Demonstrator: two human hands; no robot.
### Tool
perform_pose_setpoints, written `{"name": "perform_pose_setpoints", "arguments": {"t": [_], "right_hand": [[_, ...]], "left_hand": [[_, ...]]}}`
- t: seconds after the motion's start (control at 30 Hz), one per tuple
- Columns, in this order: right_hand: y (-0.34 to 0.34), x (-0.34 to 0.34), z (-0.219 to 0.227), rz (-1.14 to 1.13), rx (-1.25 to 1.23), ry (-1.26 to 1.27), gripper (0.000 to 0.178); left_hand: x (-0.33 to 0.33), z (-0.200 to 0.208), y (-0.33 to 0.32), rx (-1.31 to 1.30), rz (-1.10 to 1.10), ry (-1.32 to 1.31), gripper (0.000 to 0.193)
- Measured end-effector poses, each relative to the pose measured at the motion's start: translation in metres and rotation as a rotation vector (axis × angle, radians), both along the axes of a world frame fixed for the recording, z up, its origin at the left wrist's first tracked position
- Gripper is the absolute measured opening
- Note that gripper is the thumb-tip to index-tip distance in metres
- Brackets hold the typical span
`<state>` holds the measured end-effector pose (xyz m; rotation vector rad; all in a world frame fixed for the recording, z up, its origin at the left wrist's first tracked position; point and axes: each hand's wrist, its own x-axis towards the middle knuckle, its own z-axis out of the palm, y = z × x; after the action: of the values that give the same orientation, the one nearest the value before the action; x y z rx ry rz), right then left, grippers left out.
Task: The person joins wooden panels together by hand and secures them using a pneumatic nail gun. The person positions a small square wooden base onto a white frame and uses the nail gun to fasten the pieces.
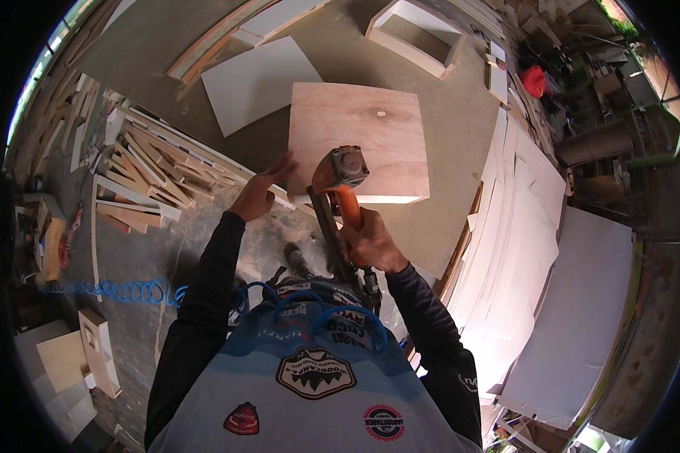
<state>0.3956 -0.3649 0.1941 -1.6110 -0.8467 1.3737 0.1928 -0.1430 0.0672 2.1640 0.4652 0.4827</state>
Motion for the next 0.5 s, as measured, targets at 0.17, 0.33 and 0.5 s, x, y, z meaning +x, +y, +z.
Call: {"name": "perform_pose_setpoints", "arguments": {"t": [0.17,0.33,0.5], "right_hand": [[0.0004,-0.0009,-0.0017,0.011,-0.024,-0.021,0.041],[0.0022,-0.0046,-0.0055,0.003,0.022,0.034,0.045],[0.0054,-0.0048,-0.0064,0.029,0.018,0.027,0.045]], "left_hand": [[0.0001,0.0003,0.0001,-0.006,0.003,0.0,0.113],[0.001,0.0048,-0.0011,-0.004,-0.004,0.009,0.114],[0.0007,0.0012,0.001,-0.009,-0.012,0.009,0.113]]}}
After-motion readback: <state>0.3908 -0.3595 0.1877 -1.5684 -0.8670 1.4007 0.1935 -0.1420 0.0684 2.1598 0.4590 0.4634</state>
